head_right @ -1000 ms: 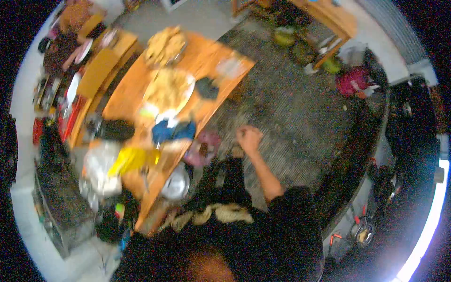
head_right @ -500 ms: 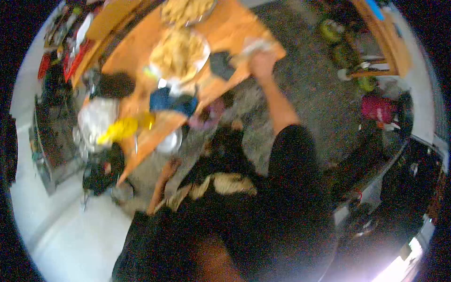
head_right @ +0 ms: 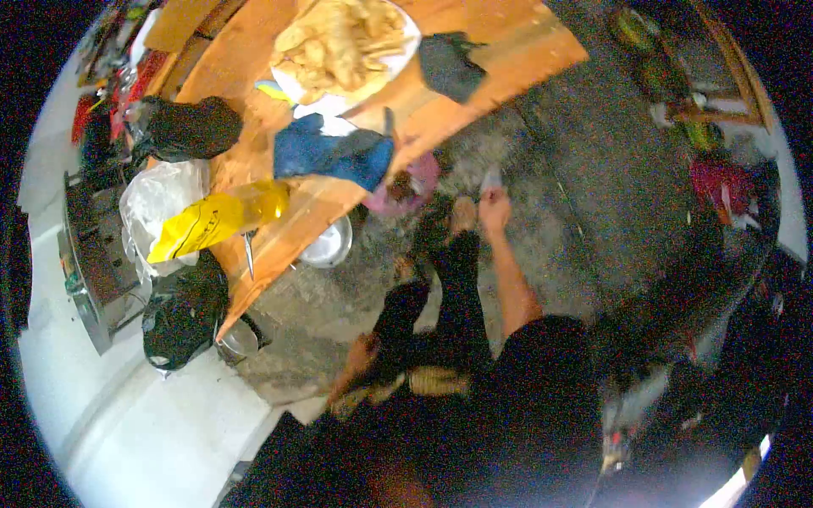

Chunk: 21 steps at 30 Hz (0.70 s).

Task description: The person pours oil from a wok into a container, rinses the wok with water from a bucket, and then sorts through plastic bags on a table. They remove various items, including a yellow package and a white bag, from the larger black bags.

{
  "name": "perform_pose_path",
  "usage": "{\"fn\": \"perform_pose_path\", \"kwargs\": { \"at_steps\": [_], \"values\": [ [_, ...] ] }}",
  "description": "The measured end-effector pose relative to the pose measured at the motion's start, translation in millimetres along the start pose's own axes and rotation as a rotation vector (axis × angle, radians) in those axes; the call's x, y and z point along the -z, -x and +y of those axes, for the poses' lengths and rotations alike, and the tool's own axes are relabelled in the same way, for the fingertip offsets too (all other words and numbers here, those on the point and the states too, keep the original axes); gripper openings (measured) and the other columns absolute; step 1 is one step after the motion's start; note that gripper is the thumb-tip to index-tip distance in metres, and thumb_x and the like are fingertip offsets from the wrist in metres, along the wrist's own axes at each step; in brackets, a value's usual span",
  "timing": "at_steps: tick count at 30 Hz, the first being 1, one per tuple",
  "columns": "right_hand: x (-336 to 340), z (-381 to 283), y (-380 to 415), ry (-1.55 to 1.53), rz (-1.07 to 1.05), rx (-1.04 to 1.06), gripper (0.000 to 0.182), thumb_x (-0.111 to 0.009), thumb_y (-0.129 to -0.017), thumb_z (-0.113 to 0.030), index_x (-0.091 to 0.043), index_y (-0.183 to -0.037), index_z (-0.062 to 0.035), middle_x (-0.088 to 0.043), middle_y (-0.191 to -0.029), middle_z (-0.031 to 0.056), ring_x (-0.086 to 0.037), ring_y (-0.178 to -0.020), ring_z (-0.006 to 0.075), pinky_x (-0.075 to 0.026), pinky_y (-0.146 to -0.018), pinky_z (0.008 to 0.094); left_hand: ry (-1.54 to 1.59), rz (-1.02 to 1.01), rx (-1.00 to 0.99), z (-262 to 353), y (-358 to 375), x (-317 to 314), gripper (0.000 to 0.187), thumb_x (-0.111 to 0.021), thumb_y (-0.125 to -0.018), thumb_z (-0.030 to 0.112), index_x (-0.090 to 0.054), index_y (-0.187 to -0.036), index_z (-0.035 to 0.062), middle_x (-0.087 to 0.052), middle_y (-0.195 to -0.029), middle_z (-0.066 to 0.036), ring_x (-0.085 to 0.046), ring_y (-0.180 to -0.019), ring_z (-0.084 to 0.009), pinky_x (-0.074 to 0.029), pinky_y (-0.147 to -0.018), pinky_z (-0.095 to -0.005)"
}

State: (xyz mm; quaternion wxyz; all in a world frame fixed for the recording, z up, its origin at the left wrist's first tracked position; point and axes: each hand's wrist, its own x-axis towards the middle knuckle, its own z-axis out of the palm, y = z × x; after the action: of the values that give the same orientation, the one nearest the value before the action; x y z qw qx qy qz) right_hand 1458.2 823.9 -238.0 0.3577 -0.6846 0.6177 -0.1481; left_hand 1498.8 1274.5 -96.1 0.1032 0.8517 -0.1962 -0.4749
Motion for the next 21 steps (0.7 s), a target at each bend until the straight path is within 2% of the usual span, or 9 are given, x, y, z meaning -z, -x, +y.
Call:
{"fn": "perform_pose_path", "kwargs": {
  "at_steps": [2, 6, 9, 12, 14, 16, 17, 18, 21],
  "values": [
    [-85, 10, 16, -0.106, -0.092, 0.025, 0.018, -0.059, -0.078, -0.022, -0.062, -0.085, -0.0059, -0.063, -0.074, 0.0160, -0.063, -0.066, 0.0296, -0.049, -0.061, 0.0373, -0.013, 0.015, -0.164, -64, 17, -40, 0.034, -0.061, -0.077, 0.029, -0.056, -0.103, 0.0071, -0.052, -0.103, -0.021, -0.047, -0.100, -0.0397, -0.040, -0.086, -0.0473],
    [-208, 10, 24, 0.143, -0.289, 0.312, 0.019, -0.058, -0.074, -0.018, -0.062, -0.088, -0.0059, -0.064, -0.076, 0.0142, -0.062, -0.070, 0.0321, -0.049, -0.067, 0.0416, 0.064, 0.145, 0.085, -70, 48, -35, 0.027, -0.064, -0.077, 0.025, -0.055, -0.098, 0.0106, -0.046, -0.104, -0.018, -0.045, -0.099, -0.0403, -0.041, -0.082, -0.0480],
    [-295, 43, 29, -0.617, -0.283, 0.689, 0.025, -0.055, -0.077, -0.021, -0.060, -0.097, -0.0061, -0.062, -0.091, 0.0177, -0.059, -0.083, 0.0368, -0.047, -0.076, 0.0478, 0.040, 0.291, 0.025, -82, 56, -46, 0.021, -0.062, -0.080, 0.025, -0.056, -0.092, 0.0095, -0.048, -0.098, -0.017, -0.048, -0.093, -0.0387, -0.042, -0.079, -0.0473],
    [-244, 5, 67, -0.150, -0.604, 0.372, 0.062, -0.051, -0.083, -0.040, -0.030, -0.133, -0.0100, -0.029, -0.136, 0.0203, -0.034, -0.120, 0.0405, -0.029, -0.096, 0.0545, 0.094, 0.369, 0.064, -97, 62, -62, 0.020, -0.061, -0.081, 0.026, -0.056, -0.088, 0.0078, -0.048, -0.092, -0.016, -0.048, -0.089, -0.0381, -0.042, -0.076, -0.0465],
    [-170, -16, 118, 0.682, -0.683, 0.347, 0.081, -0.047, -0.085, -0.053, -0.011, -0.143, -0.0114, -0.016, -0.145, 0.0218, -0.017, -0.132, 0.0416, -0.014, -0.105, 0.0554, 0.173, 0.279, 0.135, -93, 65, -48, 0.026, -0.060, -0.083, 0.030, -0.055, -0.086, 0.0051, -0.047, -0.089, -0.017, -0.048, -0.088, -0.0381, -0.042, -0.074, -0.0463],
    [-113, 28, 178, 0.569, -0.868, 0.348, 0.084, -0.050, -0.084, -0.051, -0.009, -0.143, -0.0079, -0.015, -0.142, 0.0296, -0.007, -0.134, 0.0427, -0.013, -0.105, 0.0560, 0.246, 0.268, 0.169, -104, 76, -51, 0.032, -0.061, -0.082, 0.036, -0.054, -0.086, 0.0048, -0.046, -0.088, -0.017, -0.048, -0.087, -0.0380, -0.042, -0.074, -0.0470],
    [-68, 35, 211, 0.502, -1.078, 0.585, 0.084, -0.051, -0.085, -0.048, -0.006, -0.143, -0.0075, -0.015, -0.143, 0.0266, -0.003, -0.134, 0.0426, -0.016, -0.104, 0.0567, 0.208, 0.225, 0.237, -93, 83, -35, 0.045, -0.066, -0.075, 0.043, -0.050, -0.095, 0.0057, -0.047, -0.095, -0.018, -0.048, -0.091, -0.0385, -0.042, -0.075, -0.0476],
    [-31, 65, 241, 0.834, -1.212, 0.697, 0.073, -0.052, -0.087, -0.041, -0.019, -0.141, -0.0057, -0.028, -0.139, 0.0254, -0.021, -0.131, 0.0399, -0.028, -0.101, 0.0529, 0.210, 0.210, 0.198, -125, 76, -67, 0.051, -0.068, -0.072, 0.044, -0.047, -0.099, 0.0064, -0.047, -0.098, -0.017, -0.048, -0.094, -0.0390, -0.042, -0.077, -0.0481],
    [-18, 3, 205, 0.763, -1.551, 0.127, 0.051, -0.052, -0.087, -0.032, -0.043, -0.128, -0.0026, -0.050, -0.123, 0.0197, -0.050, -0.112, 0.0281, -0.041, -0.092, 0.0421, 0.446, -0.112, 0.144, -172, 48, -78, 0.059, -0.072, -0.068, 0.038, -0.040, -0.107, 0.0080, -0.047, -0.108, -0.018, -0.047, -0.105, -0.0399, -0.040, -0.084, -0.0498]
  ]
}}
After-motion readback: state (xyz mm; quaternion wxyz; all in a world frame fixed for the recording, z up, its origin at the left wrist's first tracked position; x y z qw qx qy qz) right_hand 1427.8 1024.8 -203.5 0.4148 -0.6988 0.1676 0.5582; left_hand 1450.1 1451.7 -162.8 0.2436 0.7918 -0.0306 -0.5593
